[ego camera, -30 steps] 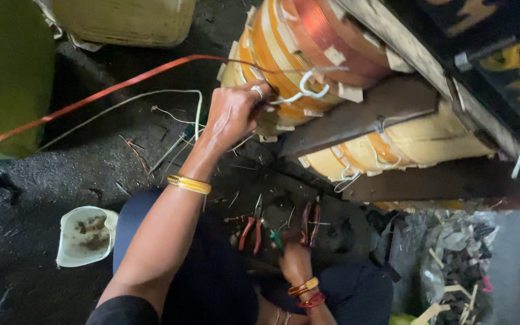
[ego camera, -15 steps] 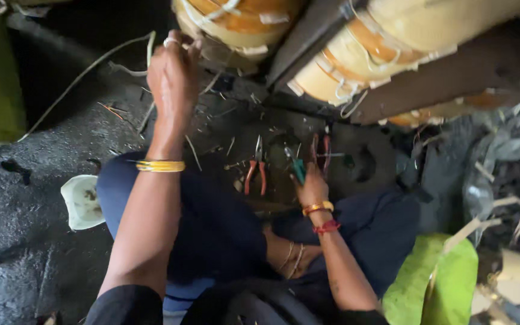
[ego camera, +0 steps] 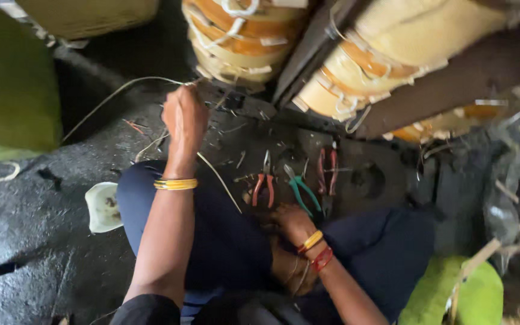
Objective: The person sits on the floor and uses pliers and a screwdriver to strip, twist, and secure wires on a cylindrical electrical component. They repeatedly cut wire ends, strip insulation, and connect wires to terminals on the device.
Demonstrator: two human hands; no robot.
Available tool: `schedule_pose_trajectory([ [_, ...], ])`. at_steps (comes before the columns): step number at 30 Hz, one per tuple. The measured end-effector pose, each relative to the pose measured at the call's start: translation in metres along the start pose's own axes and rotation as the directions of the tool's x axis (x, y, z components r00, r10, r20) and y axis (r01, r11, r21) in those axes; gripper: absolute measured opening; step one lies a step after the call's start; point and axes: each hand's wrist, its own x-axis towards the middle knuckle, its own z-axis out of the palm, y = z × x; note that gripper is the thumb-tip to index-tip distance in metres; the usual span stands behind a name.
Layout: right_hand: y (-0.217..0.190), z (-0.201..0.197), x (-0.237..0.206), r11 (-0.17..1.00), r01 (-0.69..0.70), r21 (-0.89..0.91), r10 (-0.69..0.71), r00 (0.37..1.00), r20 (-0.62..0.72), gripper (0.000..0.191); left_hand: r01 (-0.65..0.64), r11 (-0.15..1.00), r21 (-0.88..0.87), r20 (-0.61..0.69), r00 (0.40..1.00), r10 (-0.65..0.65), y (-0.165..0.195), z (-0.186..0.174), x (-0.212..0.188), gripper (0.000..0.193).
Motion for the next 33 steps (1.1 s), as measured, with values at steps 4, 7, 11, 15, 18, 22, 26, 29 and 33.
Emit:
schedule_pose_trajectory([
  [4, -0.013, -0.014, 0.002, 0.994, 0.001, 0.113, -0.013, 0.995, 0.1, 0.026, -0.228, 0.971, -0.076, -0.228, 0.952, 0.205, 0.001, -0.021, -0.012, 0.037],
  [7, -0.011, -0.016, 0.002, 0.987, -0.163, -0.011, 0.158, 0.939, 0.306, 0.028, -0.316, 0.929, -0.194, -0.264, 0.929, 0.261, 0.007, -0.018, -0.021, 0.028],
  [11, 0.002, -0.005, -0.001, 0.949, -0.297, 0.105, 0.273, 0.942, 0.195, 0.038, -0.393, 0.896, -0.206, -0.256, 0.905, 0.338, 0.01, 0.018, -0.019, 0.041],
  [15, 0.027, 0.0, -0.005, 0.851, -0.399, 0.341, 0.395, 0.915, 0.083, 0.042, -0.188, 0.934, -0.304, 0.332, 0.898, 0.289, -0.011, 0.05, -0.006, 0.022],
  [18, 0.041, -0.006, -0.001, 0.851, -0.322, 0.416, 0.396, 0.912, -0.104, 0.038, -0.158, 0.829, -0.536, 0.241, 0.913, 0.33, -0.021, 0.057, 0.003, 0.018],
  [22, 0.046, -0.017, 0.014, 0.526, -0.43, 0.734, 0.659, 0.751, -0.032, 0.029, -0.163, 0.723, -0.671, 0.003, 0.975, 0.222, -0.02, 0.05, 0.006, 0.042],
  [26, 0.041, -0.026, 0.028, 0.538, -0.448, 0.714, 0.678, 0.733, -0.051, 0.023, -0.213, 0.875, -0.436, -0.258, 0.961, 0.105, -0.01, 0.048, 0.002, 0.05],
  [29, 0.035, -0.031, 0.036, 0.508, -0.372, 0.777, 0.657, 0.75, -0.071, 0.017, -0.196, 0.926, -0.322, -0.176, 0.974, 0.145, -0.013, 0.054, 0.004, 0.057],
  [33, 0.022, -0.047, 0.055, 0.51, -0.272, 0.816, 0.626, 0.768, -0.135, 0.011, -0.027, 0.82, -0.572, 0.059, 0.995, 0.074, -0.017, 0.063, 0.007, 0.043],
])
